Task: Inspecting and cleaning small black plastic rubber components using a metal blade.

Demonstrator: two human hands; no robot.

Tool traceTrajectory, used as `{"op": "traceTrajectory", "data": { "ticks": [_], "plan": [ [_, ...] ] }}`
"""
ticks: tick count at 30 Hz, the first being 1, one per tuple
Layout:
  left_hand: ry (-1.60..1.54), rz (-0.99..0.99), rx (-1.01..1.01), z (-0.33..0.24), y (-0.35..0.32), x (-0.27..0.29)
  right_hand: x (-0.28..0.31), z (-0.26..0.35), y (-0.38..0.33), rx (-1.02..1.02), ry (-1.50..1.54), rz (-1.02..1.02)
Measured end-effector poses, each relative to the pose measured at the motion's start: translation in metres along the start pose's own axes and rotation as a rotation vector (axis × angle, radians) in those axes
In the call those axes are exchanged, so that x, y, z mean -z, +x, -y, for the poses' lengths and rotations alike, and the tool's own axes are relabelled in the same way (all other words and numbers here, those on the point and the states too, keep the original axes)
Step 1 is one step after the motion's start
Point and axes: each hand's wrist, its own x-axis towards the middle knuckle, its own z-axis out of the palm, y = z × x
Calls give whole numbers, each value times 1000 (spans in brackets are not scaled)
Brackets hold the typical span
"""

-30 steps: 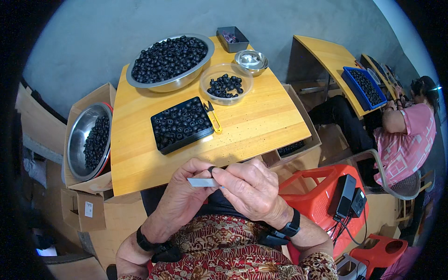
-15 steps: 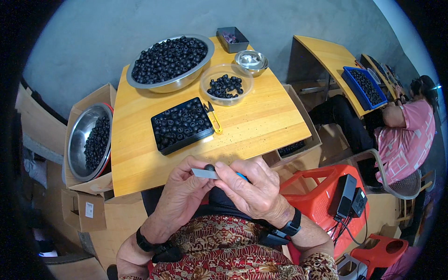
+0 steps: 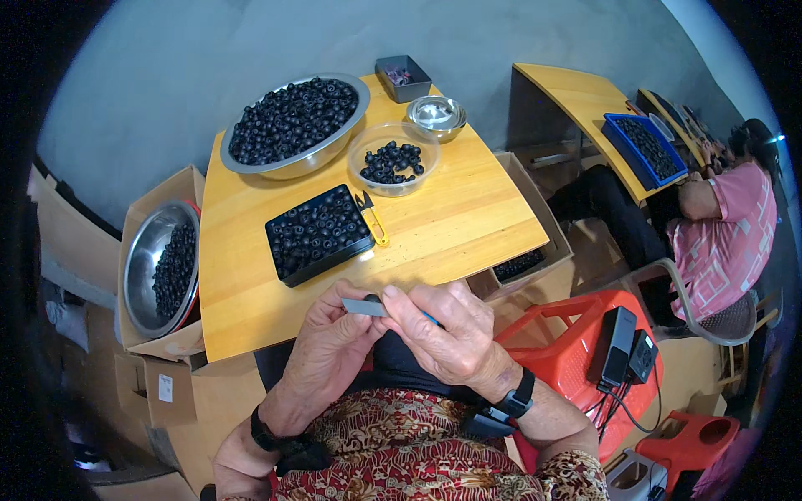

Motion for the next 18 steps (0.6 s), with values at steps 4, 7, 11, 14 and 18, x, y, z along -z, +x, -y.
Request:
{"op": "traceTrajectory", "data": {
  "ticks": [4,7,11,14,18],
  "plan": [
    [61,8,33,2,0,15,0,-7,-2,43,-34,24],
    [113,16,-9,0,1,11,-1,-9,0,-8,-39,41],
    [125,-27,-15,-11,2,-3,1,-15,-3,-155,32,-75],
    [60,-105,63,-13,1,-7,3,-10,-1,-255,94,-127],
    [6,-78,94,-11,-1,-3,5,-7,1,-170,113,-56]
  ]
}}
